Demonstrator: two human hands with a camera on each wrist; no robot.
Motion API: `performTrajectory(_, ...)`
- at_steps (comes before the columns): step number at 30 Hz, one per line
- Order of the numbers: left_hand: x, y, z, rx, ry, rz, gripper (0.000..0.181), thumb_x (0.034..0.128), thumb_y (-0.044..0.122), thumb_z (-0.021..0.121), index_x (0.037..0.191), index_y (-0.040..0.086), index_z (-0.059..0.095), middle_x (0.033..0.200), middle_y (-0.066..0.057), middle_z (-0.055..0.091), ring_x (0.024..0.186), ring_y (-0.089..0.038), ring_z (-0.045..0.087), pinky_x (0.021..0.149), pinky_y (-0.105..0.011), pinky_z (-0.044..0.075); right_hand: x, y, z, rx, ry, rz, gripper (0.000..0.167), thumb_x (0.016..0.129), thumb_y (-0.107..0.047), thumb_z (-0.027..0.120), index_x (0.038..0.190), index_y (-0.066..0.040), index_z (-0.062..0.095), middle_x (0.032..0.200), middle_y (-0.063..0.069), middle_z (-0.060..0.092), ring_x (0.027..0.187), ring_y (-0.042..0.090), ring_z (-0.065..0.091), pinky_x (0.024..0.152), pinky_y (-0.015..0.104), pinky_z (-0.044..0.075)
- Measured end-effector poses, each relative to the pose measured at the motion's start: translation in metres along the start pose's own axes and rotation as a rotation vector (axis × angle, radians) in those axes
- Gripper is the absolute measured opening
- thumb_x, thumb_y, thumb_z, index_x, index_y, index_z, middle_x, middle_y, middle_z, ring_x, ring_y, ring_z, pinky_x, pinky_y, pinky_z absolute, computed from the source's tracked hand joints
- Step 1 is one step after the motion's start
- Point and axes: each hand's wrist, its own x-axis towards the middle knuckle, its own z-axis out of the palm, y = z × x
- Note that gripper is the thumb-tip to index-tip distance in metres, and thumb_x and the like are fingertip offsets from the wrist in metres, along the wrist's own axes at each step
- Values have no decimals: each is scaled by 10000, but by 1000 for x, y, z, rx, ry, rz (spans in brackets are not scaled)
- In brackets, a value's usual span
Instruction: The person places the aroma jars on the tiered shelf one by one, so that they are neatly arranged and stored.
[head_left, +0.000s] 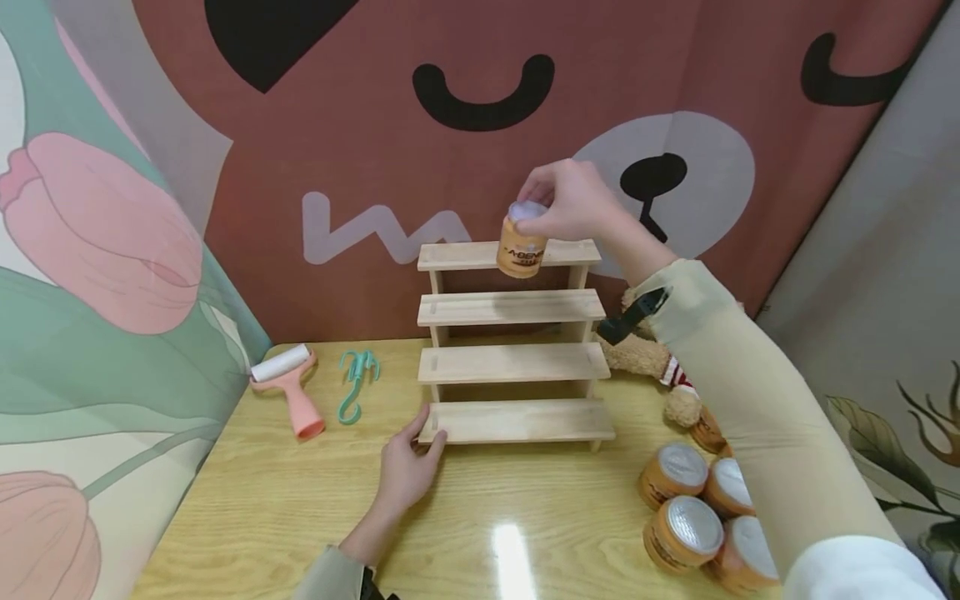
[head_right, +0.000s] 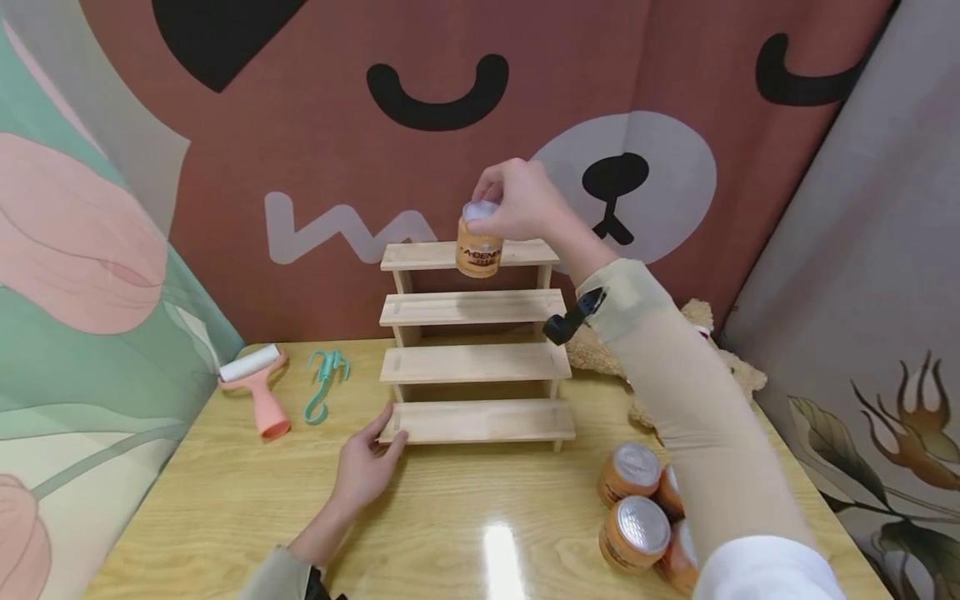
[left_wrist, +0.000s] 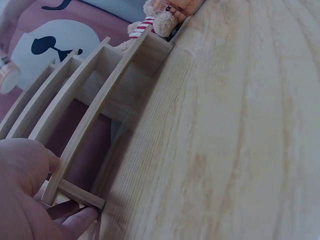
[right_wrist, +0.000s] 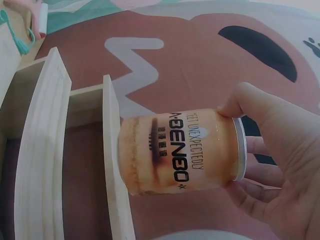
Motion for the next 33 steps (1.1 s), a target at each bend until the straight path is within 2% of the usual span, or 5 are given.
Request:
performTrajectory(5,-1,-1,0,1,0,5,572,1011,131,735,1518,-38,531,1525,-244,568,1365,-404,616,1070,-507,573,19,-12,15,64,25,24,335,873,-370,798,1100,-124,778,1114,74,786,973,236,683,842,381,602)
performTrajectory(17,-3,-2,1,-13,5,21,573,1006,110,736,1512,-60,526,1510,-270,571,1351,-410,627,1066,-510,572,52,-44,49,109,35,134,343,900,-411,796,1130,-158,813,1243,38,771,1117,201,620,901,333,609)
performTrajectory(23,-4,-2,1,-9,10,34,570,1002,103,741,1506,-62,532,1501,-268,578,1344,-415,630,1055,-519,578,57,-49,61,119,35,186,351,916,-402,784,1165,-157,819,1280,22,758,1160,196,608,923,322,610)
performTrajectory(33,-7,-3,3,-19,3,29,573,996,109,752,1504,-49,542,1503,-262,582,1338,-416,638,1057,-502,579,55,-49,67,119,38,236,395,947,-414,785,1234,-144,814,1324,37,745,1203,195,643,996,317,617)
